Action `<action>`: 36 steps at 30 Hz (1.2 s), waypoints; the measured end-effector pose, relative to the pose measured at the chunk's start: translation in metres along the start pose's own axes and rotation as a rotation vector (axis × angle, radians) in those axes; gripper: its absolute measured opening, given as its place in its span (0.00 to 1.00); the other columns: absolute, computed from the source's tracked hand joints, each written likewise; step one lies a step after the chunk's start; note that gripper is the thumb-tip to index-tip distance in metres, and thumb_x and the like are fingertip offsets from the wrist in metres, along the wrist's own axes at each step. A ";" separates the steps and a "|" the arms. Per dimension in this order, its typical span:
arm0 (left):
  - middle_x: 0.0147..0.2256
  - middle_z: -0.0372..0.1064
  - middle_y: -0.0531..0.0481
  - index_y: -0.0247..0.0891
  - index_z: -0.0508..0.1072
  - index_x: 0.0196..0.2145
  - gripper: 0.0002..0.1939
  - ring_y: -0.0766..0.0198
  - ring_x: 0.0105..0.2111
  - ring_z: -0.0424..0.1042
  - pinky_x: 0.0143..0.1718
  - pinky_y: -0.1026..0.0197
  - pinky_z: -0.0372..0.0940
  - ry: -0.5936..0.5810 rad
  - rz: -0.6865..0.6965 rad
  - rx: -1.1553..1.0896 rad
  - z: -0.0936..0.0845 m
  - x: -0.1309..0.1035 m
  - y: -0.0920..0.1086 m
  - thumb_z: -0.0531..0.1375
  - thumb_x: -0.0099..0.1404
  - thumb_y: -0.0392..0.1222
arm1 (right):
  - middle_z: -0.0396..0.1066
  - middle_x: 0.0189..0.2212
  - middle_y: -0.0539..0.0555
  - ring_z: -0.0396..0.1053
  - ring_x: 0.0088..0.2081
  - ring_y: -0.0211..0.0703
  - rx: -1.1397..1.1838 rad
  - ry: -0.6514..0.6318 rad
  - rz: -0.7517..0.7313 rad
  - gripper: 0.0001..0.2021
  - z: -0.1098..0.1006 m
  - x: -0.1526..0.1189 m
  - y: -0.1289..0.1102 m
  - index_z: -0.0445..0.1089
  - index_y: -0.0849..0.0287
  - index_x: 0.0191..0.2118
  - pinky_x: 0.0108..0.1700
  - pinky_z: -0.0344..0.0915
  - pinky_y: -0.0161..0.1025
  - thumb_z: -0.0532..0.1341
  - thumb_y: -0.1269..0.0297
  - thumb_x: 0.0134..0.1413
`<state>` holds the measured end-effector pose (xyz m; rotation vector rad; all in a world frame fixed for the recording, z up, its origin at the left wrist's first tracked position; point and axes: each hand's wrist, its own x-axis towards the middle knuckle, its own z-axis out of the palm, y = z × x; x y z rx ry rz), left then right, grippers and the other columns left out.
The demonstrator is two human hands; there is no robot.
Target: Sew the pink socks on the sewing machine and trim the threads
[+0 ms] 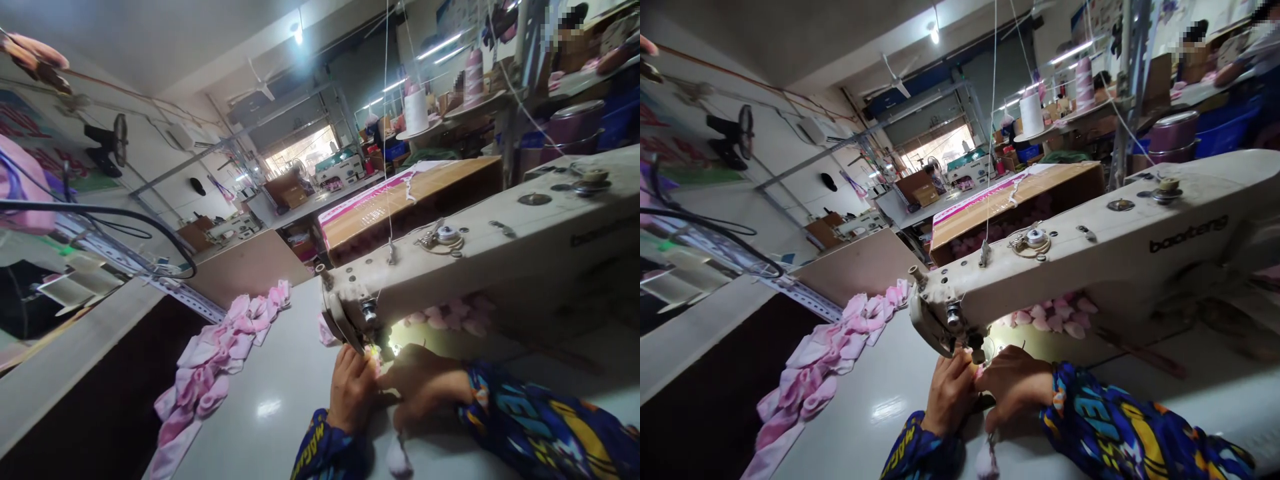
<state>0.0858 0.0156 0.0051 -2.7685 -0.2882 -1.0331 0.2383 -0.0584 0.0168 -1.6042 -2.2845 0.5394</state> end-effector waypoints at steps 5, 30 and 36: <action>0.26 0.65 0.51 0.38 0.66 0.27 0.10 0.63 0.28 0.65 0.34 0.59 0.63 -0.026 -0.078 0.056 0.006 -0.009 0.001 0.52 0.66 0.32 | 0.75 0.27 0.47 0.71 0.30 0.43 0.112 0.010 0.016 0.09 -0.019 -0.010 0.006 0.77 0.49 0.38 0.33 0.59 0.36 0.67 0.56 0.48; 0.28 0.67 0.48 0.36 0.66 0.40 0.09 0.60 0.27 0.65 0.30 0.58 0.63 -0.009 -0.049 0.208 0.008 -0.004 -0.001 0.48 0.67 0.30 | 0.74 0.28 0.61 0.72 0.32 0.50 -0.239 0.309 0.415 0.13 -0.013 0.000 0.008 0.73 0.62 0.30 0.31 0.58 0.39 0.54 0.66 0.60; 0.27 0.67 0.50 0.39 0.68 0.37 0.10 0.61 0.29 0.67 0.32 0.58 0.65 0.001 -0.117 0.083 0.008 -0.006 -0.001 0.50 0.65 0.29 | 0.74 0.27 0.60 0.71 0.32 0.50 -0.251 0.329 0.423 0.15 -0.017 -0.003 0.007 0.73 0.61 0.28 0.33 0.58 0.40 0.52 0.66 0.61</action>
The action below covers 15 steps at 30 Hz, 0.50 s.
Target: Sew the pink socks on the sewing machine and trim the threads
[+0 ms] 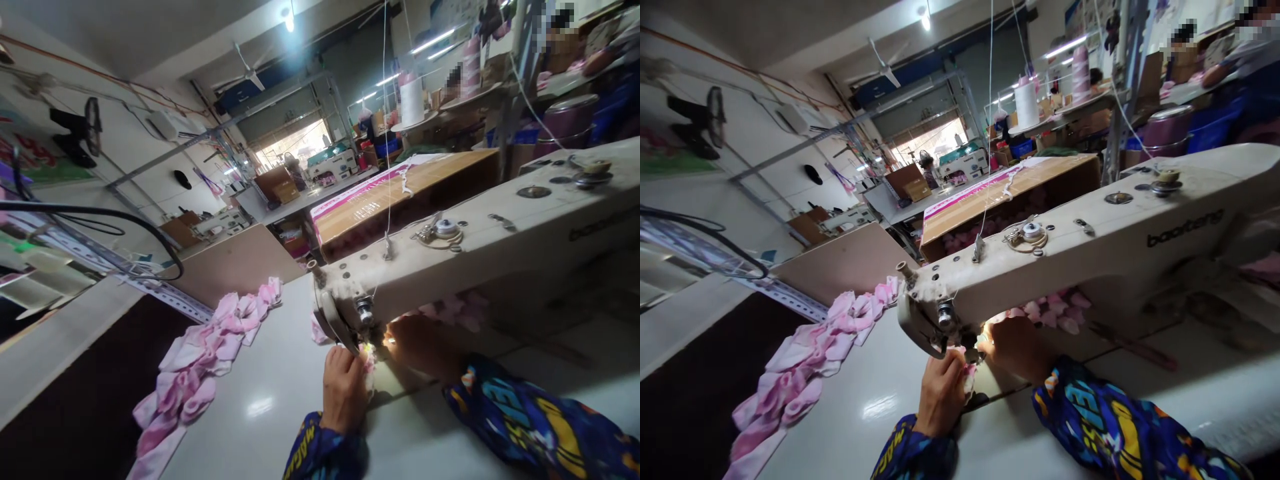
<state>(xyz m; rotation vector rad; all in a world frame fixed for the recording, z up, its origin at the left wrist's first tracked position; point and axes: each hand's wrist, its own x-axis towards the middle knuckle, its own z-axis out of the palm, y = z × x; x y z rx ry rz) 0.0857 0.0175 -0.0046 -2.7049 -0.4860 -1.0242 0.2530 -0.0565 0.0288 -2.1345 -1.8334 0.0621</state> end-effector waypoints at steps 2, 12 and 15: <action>0.26 0.67 0.51 0.40 0.69 0.35 0.10 0.62 0.29 0.67 0.34 0.58 0.65 0.010 -0.013 -0.049 -0.001 0.000 0.000 0.51 0.64 0.29 | 0.74 0.27 0.59 0.71 0.32 0.50 -0.004 -0.015 0.004 0.14 0.002 -0.001 0.002 0.73 0.60 0.29 0.31 0.57 0.39 0.53 0.65 0.61; 0.25 0.65 0.50 0.39 0.70 0.27 0.12 0.64 0.28 0.66 0.28 0.62 0.65 0.030 -0.085 -0.150 -0.002 0.000 0.002 0.52 0.65 0.31 | 0.72 0.26 0.59 0.70 0.32 0.50 -0.056 -0.031 0.033 0.16 0.021 0.002 0.007 0.73 0.60 0.30 0.28 0.55 0.38 0.52 0.59 0.61; 0.26 0.67 0.50 0.39 0.69 0.27 0.12 0.63 0.28 0.67 0.30 0.61 0.65 0.048 -0.067 -0.161 -0.001 0.000 0.003 0.51 0.66 0.31 | 0.72 0.26 0.59 0.70 0.30 0.49 -0.057 -0.038 0.044 0.17 0.022 0.002 0.007 0.73 0.59 0.30 0.27 0.54 0.38 0.52 0.58 0.62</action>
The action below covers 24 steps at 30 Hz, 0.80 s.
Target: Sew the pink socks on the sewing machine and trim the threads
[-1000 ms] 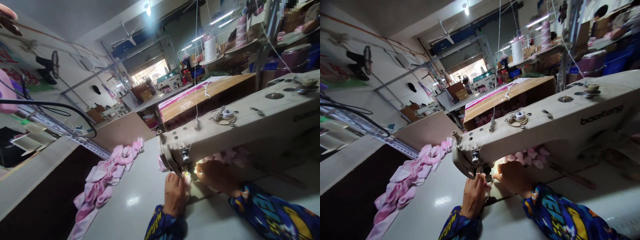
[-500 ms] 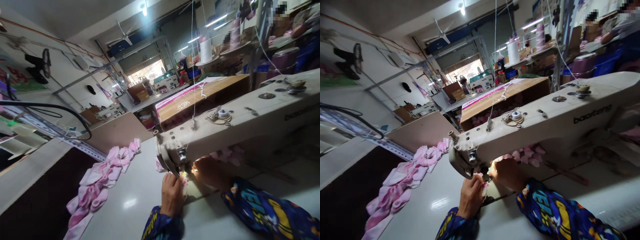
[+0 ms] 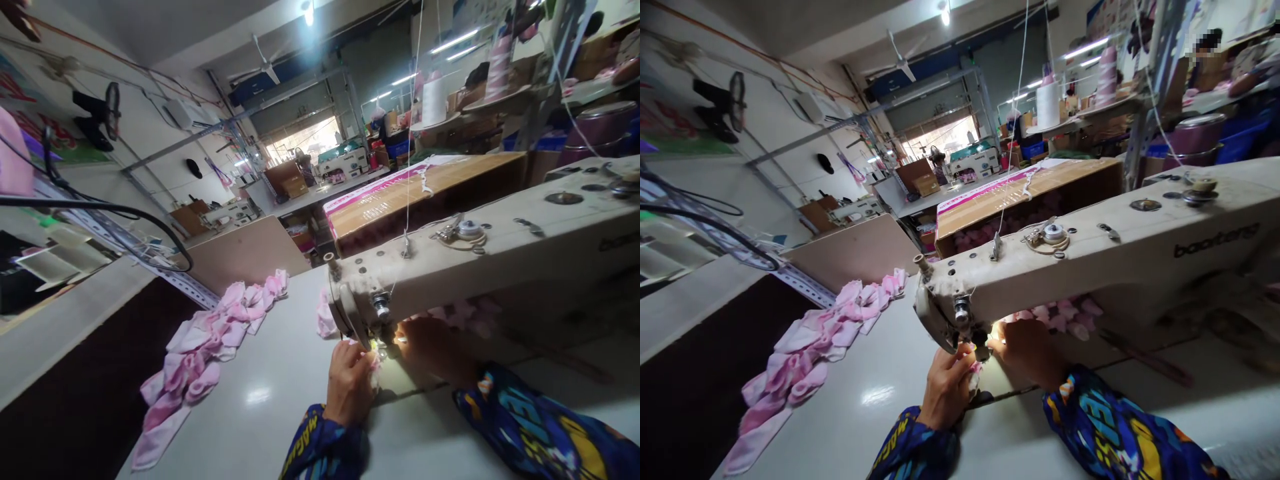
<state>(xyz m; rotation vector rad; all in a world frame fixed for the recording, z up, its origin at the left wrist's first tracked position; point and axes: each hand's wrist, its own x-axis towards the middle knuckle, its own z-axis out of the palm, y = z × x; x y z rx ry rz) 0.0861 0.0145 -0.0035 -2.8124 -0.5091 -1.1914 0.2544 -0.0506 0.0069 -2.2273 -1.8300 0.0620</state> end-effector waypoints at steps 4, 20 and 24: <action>0.24 0.67 0.51 0.39 0.68 0.26 0.13 0.64 0.28 0.67 0.31 0.61 0.64 0.012 0.037 -0.014 0.001 0.000 0.000 0.50 0.65 0.28 | 0.71 0.24 0.58 0.70 0.29 0.49 -0.020 -0.027 0.027 0.17 0.002 0.002 -0.001 0.72 0.58 0.28 0.26 0.54 0.38 0.52 0.57 0.61; 0.22 0.63 0.51 0.37 0.68 0.26 0.12 0.64 0.26 0.62 0.30 0.62 0.60 0.024 0.061 0.011 0.010 -0.008 -0.001 0.51 0.65 0.30 | 0.71 0.23 0.57 0.70 0.25 0.45 -0.210 0.064 0.000 0.14 0.020 -0.006 -0.001 0.70 0.60 0.28 0.23 0.51 0.36 0.54 0.62 0.61; 0.21 0.63 0.51 0.38 0.68 0.26 0.12 0.64 0.25 0.62 0.29 0.62 0.60 0.021 0.059 0.047 0.011 -0.008 -0.002 0.51 0.63 0.29 | 0.71 0.23 0.55 0.69 0.24 0.43 -0.144 0.042 0.060 0.13 0.012 -0.009 -0.003 0.70 0.59 0.28 0.22 0.48 0.36 0.54 0.62 0.61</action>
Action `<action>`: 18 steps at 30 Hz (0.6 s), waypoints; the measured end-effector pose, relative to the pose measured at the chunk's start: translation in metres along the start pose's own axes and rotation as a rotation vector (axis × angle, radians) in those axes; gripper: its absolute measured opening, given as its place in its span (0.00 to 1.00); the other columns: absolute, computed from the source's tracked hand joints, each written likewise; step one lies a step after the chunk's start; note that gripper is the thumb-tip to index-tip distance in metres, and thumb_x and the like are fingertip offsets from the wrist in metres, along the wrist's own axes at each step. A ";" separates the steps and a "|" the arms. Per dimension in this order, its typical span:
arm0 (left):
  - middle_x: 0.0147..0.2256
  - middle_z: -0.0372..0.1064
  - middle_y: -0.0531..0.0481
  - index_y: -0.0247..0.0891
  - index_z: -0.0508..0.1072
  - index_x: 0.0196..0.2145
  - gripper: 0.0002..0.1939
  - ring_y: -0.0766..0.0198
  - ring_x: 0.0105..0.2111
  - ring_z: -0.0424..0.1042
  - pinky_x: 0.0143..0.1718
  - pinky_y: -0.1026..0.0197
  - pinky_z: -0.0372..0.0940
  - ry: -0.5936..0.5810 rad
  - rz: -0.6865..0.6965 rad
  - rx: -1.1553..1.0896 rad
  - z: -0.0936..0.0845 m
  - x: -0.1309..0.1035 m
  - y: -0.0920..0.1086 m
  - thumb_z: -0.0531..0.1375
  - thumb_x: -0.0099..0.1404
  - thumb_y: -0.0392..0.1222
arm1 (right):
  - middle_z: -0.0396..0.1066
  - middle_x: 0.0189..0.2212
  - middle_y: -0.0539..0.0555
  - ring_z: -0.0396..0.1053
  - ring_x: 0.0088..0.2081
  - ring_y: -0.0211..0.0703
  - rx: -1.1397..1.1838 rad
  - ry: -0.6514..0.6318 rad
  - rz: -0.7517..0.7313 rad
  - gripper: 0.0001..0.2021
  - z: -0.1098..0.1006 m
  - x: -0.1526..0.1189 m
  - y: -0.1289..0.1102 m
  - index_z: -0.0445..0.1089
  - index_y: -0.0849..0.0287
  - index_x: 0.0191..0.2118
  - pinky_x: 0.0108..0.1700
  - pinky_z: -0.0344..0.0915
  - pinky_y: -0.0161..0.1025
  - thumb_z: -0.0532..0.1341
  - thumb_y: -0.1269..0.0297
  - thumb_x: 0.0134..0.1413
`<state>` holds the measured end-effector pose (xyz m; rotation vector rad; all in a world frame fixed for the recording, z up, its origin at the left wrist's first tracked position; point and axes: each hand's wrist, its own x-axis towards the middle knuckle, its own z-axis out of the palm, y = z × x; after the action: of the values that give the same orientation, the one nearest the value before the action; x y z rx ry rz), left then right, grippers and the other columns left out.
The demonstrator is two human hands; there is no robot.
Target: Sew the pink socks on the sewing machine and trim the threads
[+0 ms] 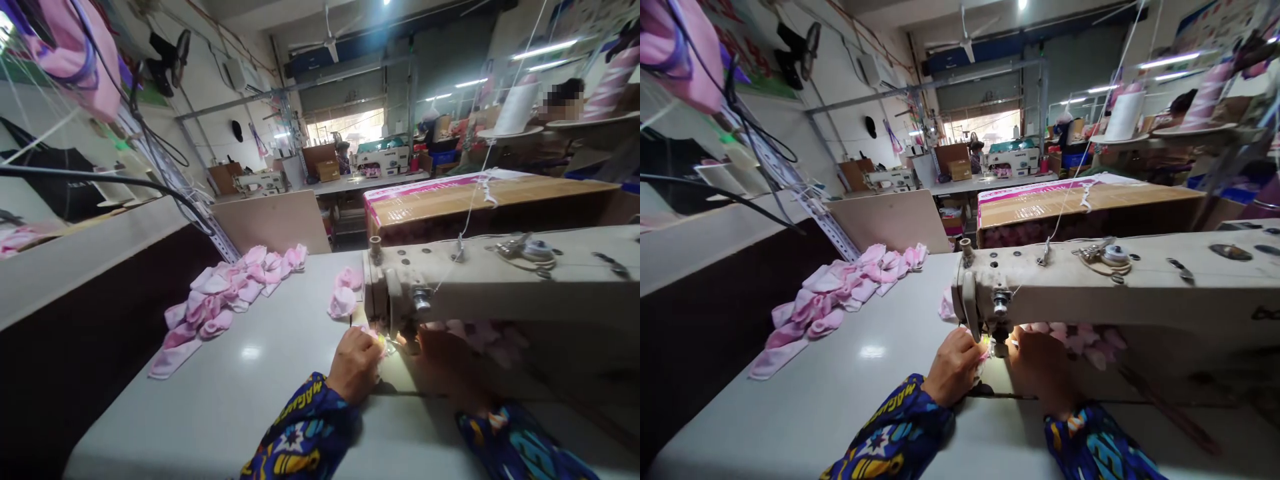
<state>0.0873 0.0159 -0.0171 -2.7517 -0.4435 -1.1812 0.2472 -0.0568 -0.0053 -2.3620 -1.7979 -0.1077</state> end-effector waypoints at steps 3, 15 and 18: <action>0.21 0.64 0.51 0.38 0.67 0.25 0.11 0.64 0.24 0.62 0.29 0.62 0.61 0.002 -0.014 -0.009 0.000 0.000 -0.003 0.51 0.62 0.29 | 0.72 0.25 0.54 0.70 0.25 0.43 0.021 -0.042 0.041 0.10 -0.011 -0.004 0.002 0.71 0.58 0.29 0.22 0.46 0.36 0.56 0.64 0.59; 0.30 0.72 0.49 0.39 0.71 0.30 0.11 0.63 0.30 0.68 0.35 0.60 0.63 0.021 -0.034 -0.130 -0.004 0.004 -0.005 0.52 0.68 0.33 | 0.72 0.22 0.54 0.69 0.25 0.42 0.077 0.019 -0.086 0.11 -0.018 -0.007 -0.005 0.70 0.59 0.26 0.24 0.46 0.37 0.60 0.61 0.58; 0.29 0.71 0.50 0.39 0.71 0.30 0.10 0.63 0.31 0.68 0.40 0.56 0.64 0.024 -0.018 -0.127 -0.003 0.005 -0.005 0.52 0.66 0.31 | 0.72 0.21 0.54 0.69 0.24 0.41 0.087 -0.008 -0.052 0.12 -0.022 -0.007 -0.004 0.69 0.59 0.25 0.23 0.45 0.37 0.60 0.61 0.58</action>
<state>0.0864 0.0214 -0.0115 -2.8417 -0.4058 -1.2878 0.2420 -0.0665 0.0153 -2.2601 -1.8298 -0.0262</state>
